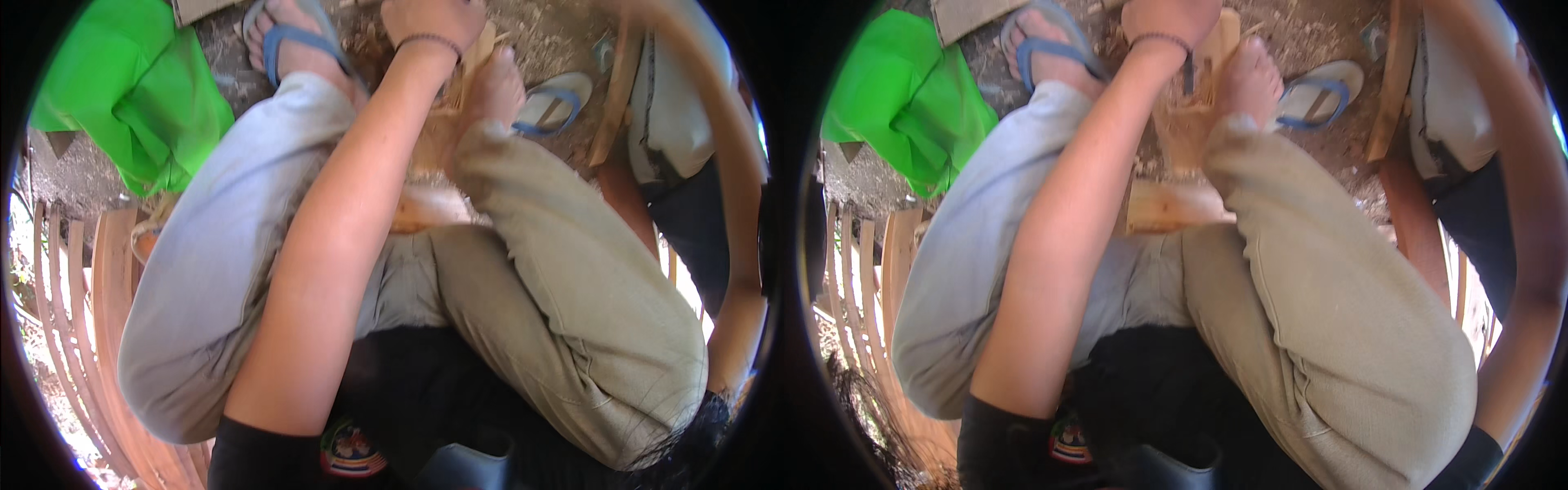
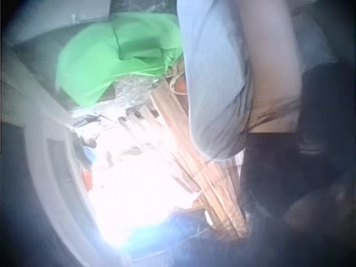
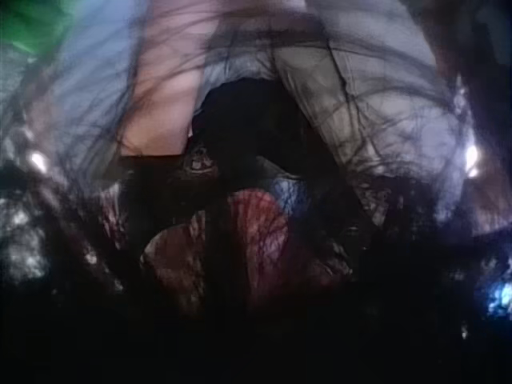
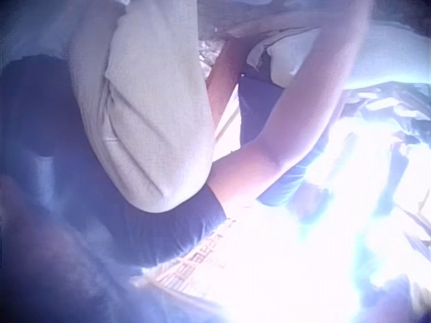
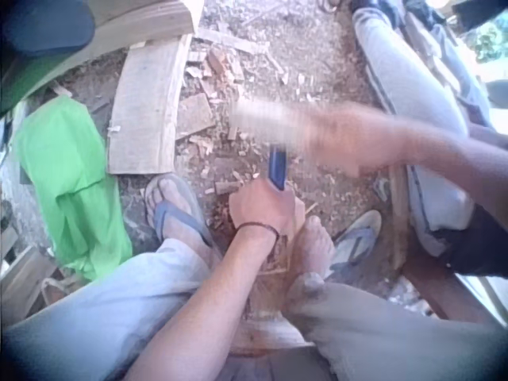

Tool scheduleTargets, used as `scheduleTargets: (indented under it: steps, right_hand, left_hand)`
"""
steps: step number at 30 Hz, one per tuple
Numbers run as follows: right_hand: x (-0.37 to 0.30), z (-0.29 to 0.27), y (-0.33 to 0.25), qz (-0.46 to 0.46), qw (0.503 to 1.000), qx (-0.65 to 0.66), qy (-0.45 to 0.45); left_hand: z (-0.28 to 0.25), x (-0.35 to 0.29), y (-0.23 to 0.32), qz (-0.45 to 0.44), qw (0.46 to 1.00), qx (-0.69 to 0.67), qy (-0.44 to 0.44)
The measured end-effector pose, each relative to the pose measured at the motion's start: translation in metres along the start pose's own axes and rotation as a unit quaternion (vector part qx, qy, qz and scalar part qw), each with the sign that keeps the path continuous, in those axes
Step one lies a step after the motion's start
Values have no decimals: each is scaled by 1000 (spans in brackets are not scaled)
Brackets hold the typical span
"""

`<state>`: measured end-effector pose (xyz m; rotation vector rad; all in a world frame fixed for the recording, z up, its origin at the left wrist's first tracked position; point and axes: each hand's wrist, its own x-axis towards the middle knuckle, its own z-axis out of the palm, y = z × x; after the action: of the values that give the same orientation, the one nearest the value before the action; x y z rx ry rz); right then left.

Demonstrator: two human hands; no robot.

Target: The person carves a rectangular notch into a piece of wood and taps it with another wood block while sitting on the ground.

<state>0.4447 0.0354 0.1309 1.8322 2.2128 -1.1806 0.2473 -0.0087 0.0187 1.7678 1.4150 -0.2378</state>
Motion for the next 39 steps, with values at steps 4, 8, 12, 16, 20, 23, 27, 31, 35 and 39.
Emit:
scheduleTargets:
  steps: [4,8,12,16,20,23,27,31,35,39]
  right_hand:
    - [-21,11,-8,-10,999,-23,-32]
    - [-1,7,-1,-31,998,-41,-39]
    - [-20,9,-19,-76,991,-98,-43]
    - [-36,22,-6,14,990,6,-139]
    - [-12,-16,25,56,998,25,-16]
    - [-16,19,9,91,992,91,-12]
    - [-30,21,27,63,989,120,-63]
    - [-22,55,72,72,979,179,70]
    - [-21,79,102,113,962,216,121]
    - [-26,88,80,156,962,189,120]
  left_hand:
    - [2,-31,-9,-24,999,2,-24]
    - [4,0,-5,2,1000,27,4]
    - [18,-18,-9,21,999,7,29]
    - [11,-34,-6,8,1000,22,-11]
    - [4,-8,6,11,998,48,28]
    - [10,-28,-8,15,999,35,32]
    - [10,-29,1,51,997,-23,50]
    - [0,-73,0,76,981,-147,104]
    - [-15,-131,-19,69,954,-275,99]
    - [-19,-184,-51,162,949,-235,133]
